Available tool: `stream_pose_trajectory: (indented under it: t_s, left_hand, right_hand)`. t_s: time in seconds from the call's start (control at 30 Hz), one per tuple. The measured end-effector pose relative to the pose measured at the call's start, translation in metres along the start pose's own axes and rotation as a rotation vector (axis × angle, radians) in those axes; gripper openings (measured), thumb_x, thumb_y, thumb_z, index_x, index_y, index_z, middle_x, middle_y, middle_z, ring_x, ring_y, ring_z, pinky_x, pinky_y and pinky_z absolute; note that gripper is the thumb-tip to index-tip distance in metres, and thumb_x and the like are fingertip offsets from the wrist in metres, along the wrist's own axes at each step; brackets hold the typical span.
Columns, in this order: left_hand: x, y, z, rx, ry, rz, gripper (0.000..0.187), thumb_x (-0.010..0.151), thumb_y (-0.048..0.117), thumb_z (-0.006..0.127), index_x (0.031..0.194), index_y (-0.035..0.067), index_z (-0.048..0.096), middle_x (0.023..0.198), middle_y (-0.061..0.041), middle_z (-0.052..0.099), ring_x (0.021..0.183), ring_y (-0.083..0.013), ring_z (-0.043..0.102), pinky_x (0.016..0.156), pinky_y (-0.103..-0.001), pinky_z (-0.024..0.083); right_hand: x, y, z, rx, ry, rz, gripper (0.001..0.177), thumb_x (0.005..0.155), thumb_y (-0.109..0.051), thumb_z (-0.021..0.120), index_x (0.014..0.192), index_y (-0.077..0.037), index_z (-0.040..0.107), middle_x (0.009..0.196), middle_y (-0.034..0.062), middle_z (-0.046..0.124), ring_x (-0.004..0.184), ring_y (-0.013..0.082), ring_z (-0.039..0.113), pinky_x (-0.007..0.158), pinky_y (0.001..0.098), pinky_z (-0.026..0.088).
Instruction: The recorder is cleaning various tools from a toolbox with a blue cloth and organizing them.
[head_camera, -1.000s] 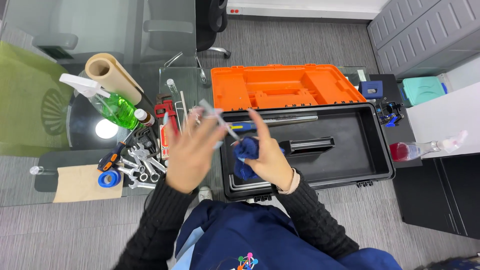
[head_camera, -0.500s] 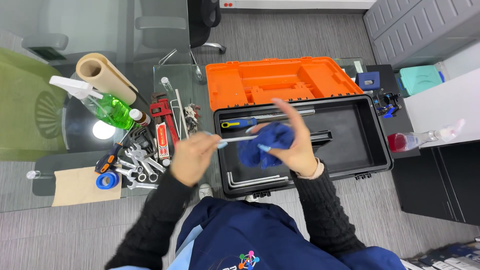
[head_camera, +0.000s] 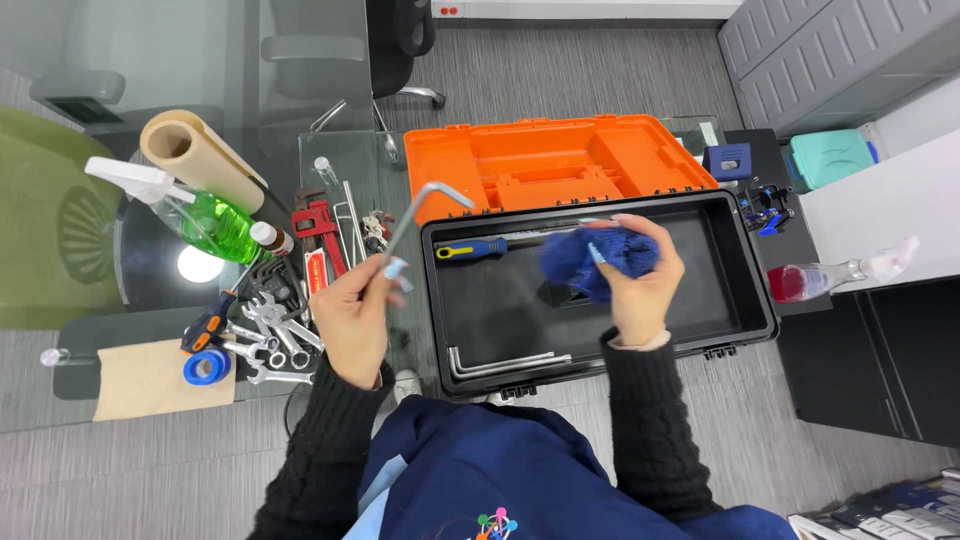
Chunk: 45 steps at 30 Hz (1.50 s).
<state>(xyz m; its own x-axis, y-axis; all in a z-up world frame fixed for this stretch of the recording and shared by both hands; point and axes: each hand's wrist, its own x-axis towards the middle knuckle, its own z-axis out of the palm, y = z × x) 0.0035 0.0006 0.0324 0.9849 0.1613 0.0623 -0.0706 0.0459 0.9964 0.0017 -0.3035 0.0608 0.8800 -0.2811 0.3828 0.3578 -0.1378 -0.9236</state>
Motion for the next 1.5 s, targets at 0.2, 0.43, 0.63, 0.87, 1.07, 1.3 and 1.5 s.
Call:
stream_pose_trajectory:
  t_s: [0.2,0.43,0.63,0.87,1.07,1.3,1.5]
  left_hand:
    - [-0.015,0.014,0.049,-0.473,-0.25,-0.123,0.024,0.104,0.015,0.058,0.109,-0.003,0.073,0.115,-0.013,0.075,0.113,-0.0186,0.068,0.101,-0.034,0.05]
    - [-0.029,-0.018,0.096,-0.723,-0.502,-0.24,0.028,0.109,0.023,0.055,0.111,-0.001,0.07,0.141,-0.015,0.064,0.137,-0.024,0.057,0.116,-0.041,0.041]
    - [-0.008,-0.01,0.077,-0.637,-0.568,-0.255,0.043,0.096,0.007,0.064,0.138,0.006,0.06,0.142,-0.014,0.062,0.125,-0.02,0.06,0.108,-0.037,0.048]
    - [0.0,-0.032,0.058,-0.261,-0.731,-0.375,0.046,0.089,0.005,0.07,0.135,0.004,0.063,0.115,-0.011,0.075,0.089,-0.017,0.07,0.08,-0.03,0.06]
    - [-0.001,-0.075,0.071,0.508,-0.933,0.251,0.026,0.081,0.013,0.076,0.107,0.007,0.078,0.104,-0.008,0.077,0.089,-0.0293,0.068,0.08,-0.039,0.055]
    - [0.013,-0.095,0.074,1.079,-1.271,0.184,0.016,0.088,0.015,0.068,0.099,0.016,0.081,0.094,-0.003,0.076,0.095,-0.0246,0.069,0.084,-0.042,0.045]
    - [0.009,-0.104,0.066,1.227,-1.268,0.24,0.023,0.088,0.008,0.062,0.09,0.019,0.083,0.088,0.0,0.075,0.092,-0.0185,0.065,0.087,-0.039,0.037]
  right_hand:
    - [-0.012,0.014,-0.011,-0.13,-0.662,0.07,0.023,0.083,-0.005,0.067,0.104,-0.001,0.076,0.1,0.0084,0.079,0.096,0.0173,0.075,0.09,0.0296,0.058]
    - [-0.024,-0.015,-0.009,0.001,-0.879,0.548,0.024,0.092,-0.013,0.064,0.112,-0.002,0.074,0.087,0.0062,0.077,0.082,0.0107,0.072,0.078,0.0265,0.057]
    - [-0.032,-0.016,-0.055,-0.435,-0.571,0.342,0.015,0.086,-0.012,0.072,0.095,-0.002,0.079,0.084,0.0087,0.078,0.074,0.0148,0.073,0.069,0.0266,0.056]
    - [-0.038,-0.006,-0.1,-1.054,-0.478,-0.104,0.01,0.082,-0.015,0.078,0.09,-0.009,0.079,0.089,0.0029,0.072,0.084,0.0256,0.066,0.071,0.0369,0.053]
    - [-0.047,0.04,-0.104,-1.084,-0.637,-0.082,0.01,0.082,-0.02,0.078,0.09,-0.014,0.081,0.088,-0.0009,0.07,0.085,0.0227,0.065,0.073,0.036,0.053]
    - [-0.043,0.091,-0.088,-1.071,-0.799,0.013,0.013,0.083,-0.027,0.077,0.088,-0.016,0.082,0.085,-0.0016,0.071,0.087,0.0228,0.066,0.072,0.0375,0.053]
    - [-0.04,0.102,-0.074,-1.069,-0.964,0.185,0.013,0.079,-0.025,0.077,0.089,-0.019,0.082,0.091,-0.0002,0.072,0.084,0.0253,0.07,0.07,0.0395,0.056]
